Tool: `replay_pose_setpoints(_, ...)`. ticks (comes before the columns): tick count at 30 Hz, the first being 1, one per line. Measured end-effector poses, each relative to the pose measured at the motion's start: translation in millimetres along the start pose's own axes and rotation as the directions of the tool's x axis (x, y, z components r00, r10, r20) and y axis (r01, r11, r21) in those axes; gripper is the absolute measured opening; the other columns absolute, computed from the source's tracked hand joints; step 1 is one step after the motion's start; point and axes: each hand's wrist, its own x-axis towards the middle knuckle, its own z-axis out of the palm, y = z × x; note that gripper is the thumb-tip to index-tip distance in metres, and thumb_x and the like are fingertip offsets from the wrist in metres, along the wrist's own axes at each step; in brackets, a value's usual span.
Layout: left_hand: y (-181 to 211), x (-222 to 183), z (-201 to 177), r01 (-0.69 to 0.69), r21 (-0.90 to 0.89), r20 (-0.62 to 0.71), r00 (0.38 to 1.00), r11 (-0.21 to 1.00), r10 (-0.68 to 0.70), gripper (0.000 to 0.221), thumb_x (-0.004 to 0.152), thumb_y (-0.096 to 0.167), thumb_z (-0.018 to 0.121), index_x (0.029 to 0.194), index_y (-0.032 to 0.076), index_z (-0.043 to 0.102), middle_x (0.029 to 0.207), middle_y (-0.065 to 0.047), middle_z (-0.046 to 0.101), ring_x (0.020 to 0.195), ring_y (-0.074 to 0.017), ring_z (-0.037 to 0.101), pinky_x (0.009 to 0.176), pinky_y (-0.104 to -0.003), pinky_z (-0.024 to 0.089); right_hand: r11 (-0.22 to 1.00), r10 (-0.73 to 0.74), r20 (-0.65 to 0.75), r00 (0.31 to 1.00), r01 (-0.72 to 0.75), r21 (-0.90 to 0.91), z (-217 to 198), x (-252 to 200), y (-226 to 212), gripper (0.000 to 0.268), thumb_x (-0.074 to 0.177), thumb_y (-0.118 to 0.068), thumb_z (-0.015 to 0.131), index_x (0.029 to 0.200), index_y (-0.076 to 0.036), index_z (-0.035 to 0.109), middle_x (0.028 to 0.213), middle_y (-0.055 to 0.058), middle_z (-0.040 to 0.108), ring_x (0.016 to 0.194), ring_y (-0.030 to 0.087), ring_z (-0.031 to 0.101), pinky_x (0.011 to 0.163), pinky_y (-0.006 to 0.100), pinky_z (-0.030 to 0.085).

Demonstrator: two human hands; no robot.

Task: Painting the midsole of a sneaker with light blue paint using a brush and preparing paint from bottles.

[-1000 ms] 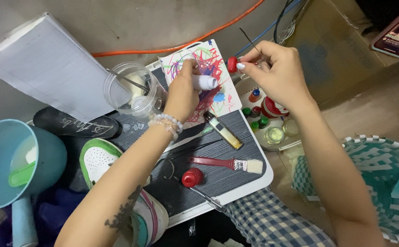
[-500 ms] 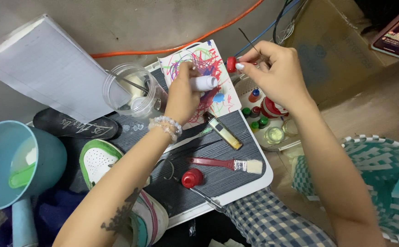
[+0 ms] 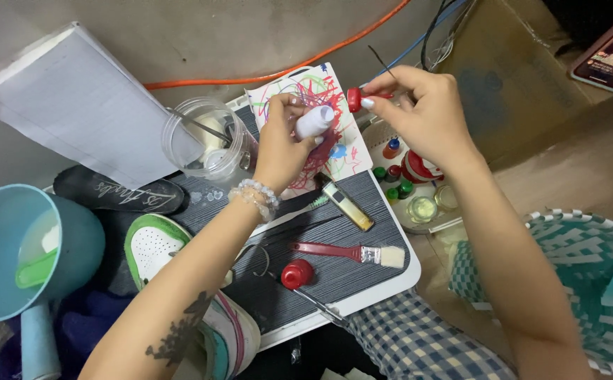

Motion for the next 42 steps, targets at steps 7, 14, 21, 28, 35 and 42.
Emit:
replay_pose_setpoints(7, 5.0, -3.1, 0.2, 0.043, -0.189, 0.029, 0.999, 0.981, -0.038, 0.068, 0.071, -0.013, 0.077, 0.122, 0.010, 0.039, 0.116, -0.011, 0.064, 0.113, -0.0264, 0.070, 0.100, -0.038, 0.060, 0.997, 0.059, 0.052, 0.997, -0.056, -0.054, 5.3, 5.7, -0.1, 0.020, 0.085, -0.001, 0.076, 0.105, -0.002, 0.080, 0.058, 0.000, 0.047, 0.051, 0.008, 0.031, 0.047, 0.024, 0.026)
replay_pose_setpoints(14, 12.5, -5.8, -2.3, 0.041, -0.242, 0.056, 0.998, 0.969, -0.028, 0.069, 0.072, -0.015, 0.075, 0.125, 0.009, 0.037, 0.119, -0.012, 0.062, 0.118, -0.0287, 0.070, 0.105, -0.038, 0.058, 0.999, 0.029, 0.040, 0.999, -0.028, -0.027, 5.8, 5.7, 2.6, 0.018, 0.086, 0.003, 0.074, 0.103, -0.002, 0.079, 0.059, 0.000, 0.051, 0.050, 0.007, 0.030, 0.048, 0.023, 0.023)
replay_pose_setpoints(21, 18.2, -8.5, -3.8, 0.161, -0.419, 0.097, 0.987, 0.894, -0.132, 0.064, 0.085, -0.007, 0.077, 0.130, 0.005, 0.034, 0.132, -0.024, 0.061, 0.131, -0.0500, 0.051, 0.105, -0.051, 0.052, 0.984, 0.136, 0.054, 0.989, -0.141, 0.106, 15.8, 1.8, 26.7, 0.018, 0.087, 0.005, 0.075, 0.102, -0.004, 0.078, 0.084, 0.010, 0.073, 0.046, 0.004, 0.038, 0.042, 0.018, 0.029)
replay_pose_setpoints(28, 26.8, -11.8, -5.9, 0.207, -0.374, 0.109, 0.978, 0.904, -0.179, 0.064, 0.083, -0.006, 0.078, 0.130, 0.005, 0.035, 0.126, -0.022, 0.066, 0.127, -0.0473, 0.058, 0.102, -0.049, 0.055, 0.983, 0.145, 0.028, 0.989, -0.147, 0.114, 23.3, -1.5, 20.0, 0.017, 0.085, 0.002, 0.079, 0.099, -0.008, 0.079, 0.082, 0.006, 0.074, 0.044, 0.002, 0.038, 0.041, 0.017, 0.029)
replay_pose_setpoints(35, 43.6, -19.3, -18.6, 0.151, -0.236, 0.131, 0.984, 0.960, -0.122, 0.061, 0.084, -0.009, 0.073, 0.130, 0.002, 0.034, 0.122, -0.027, 0.067, 0.124, -0.0501, 0.059, 0.099, -0.053, 0.056, 0.969, -0.158, 0.108, 0.982, 0.175, -0.173, 8.2, 7.0, -19.3, 0.018, 0.087, 0.004, 0.077, 0.099, -0.009, 0.079, 0.091, 0.008, 0.078, 0.073, 0.028, 0.072, 0.064, 0.032, 0.054)
replay_pose_setpoints(42, 91.0, -36.2, -34.0, 0.114, -0.082, 0.188, 0.977, 0.990, -0.097, 0.069, 0.082, -0.010, 0.072, 0.138, -0.006, 0.032, 0.117, -0.031, 0.069, 0.117, -0.0501, 0.064, 0.093, -0.058, 0.057, 0.805, -0.365, 0.257, 0.895, 0.442, -0.397, 2.7, 4.6, -9.6, 0.005, 0.095, -0.025, 0.070, 0.097, -0.025, 0.074, 0.103, -0.005, 0.078, 0.097, 0.019, 0.075, 0.077, 0.033, 0.058)
